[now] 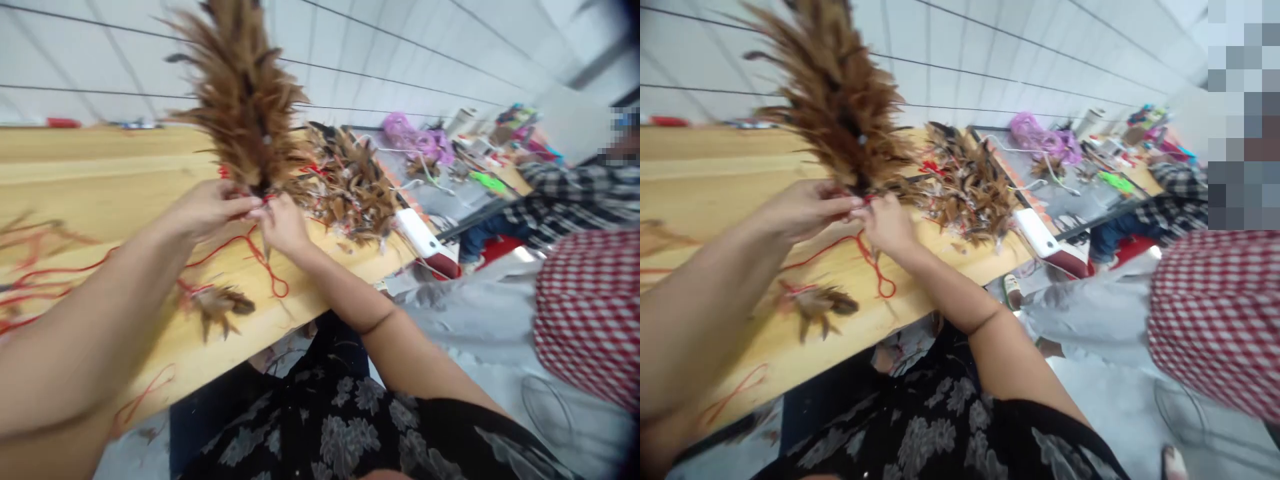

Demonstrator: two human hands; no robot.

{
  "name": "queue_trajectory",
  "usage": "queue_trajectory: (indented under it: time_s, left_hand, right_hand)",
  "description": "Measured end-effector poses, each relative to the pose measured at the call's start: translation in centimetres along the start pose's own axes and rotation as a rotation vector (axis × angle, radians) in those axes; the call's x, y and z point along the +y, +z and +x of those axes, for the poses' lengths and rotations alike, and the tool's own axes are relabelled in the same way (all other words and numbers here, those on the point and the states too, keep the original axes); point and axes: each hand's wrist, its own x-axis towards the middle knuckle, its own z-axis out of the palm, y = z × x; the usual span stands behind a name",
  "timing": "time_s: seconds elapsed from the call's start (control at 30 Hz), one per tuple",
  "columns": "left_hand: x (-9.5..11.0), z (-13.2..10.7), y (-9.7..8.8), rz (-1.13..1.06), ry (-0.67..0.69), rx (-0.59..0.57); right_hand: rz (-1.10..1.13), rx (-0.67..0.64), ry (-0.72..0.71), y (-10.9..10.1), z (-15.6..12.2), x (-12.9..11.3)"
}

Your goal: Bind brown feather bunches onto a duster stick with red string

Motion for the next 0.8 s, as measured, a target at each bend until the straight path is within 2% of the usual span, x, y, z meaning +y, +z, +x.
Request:
queue_trajectory:
  time_s: [0.1, 0.2, 0.47, 0.57, 0.67, 0.8]
  left_hand:
    - [-0.3, 0.3, -0.3, -0.045, -0.133, 0.078]
    - [-0.8, 0.8, -0.5, -0.064, -0.173, 0.126]
    - [-3.4, 1.6, -1.8, -0.013, -0.048, 0.065]
    - [-4.3, 2.5, -2.5, 0.006, -0.063, 0.005]
    - [-4.2, 2.8, -2.8, 0.014, -0.097, -0.051]
    - [-2.7, 2.1, -2.5, 0.014, -0.110, -0.081]
  right_hand:
    - [-0.032, -0.064, -0.027, -0.6, 0.0, -0.5]
    - [-0.086, -0.124, -0.041, -0.7, 0.3, -0.4]
    - [-0.071, -0.108, -0.039, -0.1, 0.6, 0.3]
    - [-0.068, -0.128, -0.008, -0.4, 0.6, 0.1]
    - [-0.080, -0.146, -0.002, -0.9, 0.5, -0.3]
    - [-0.080, -0.179, 0.025, -1.4, 0.7, -1.0]
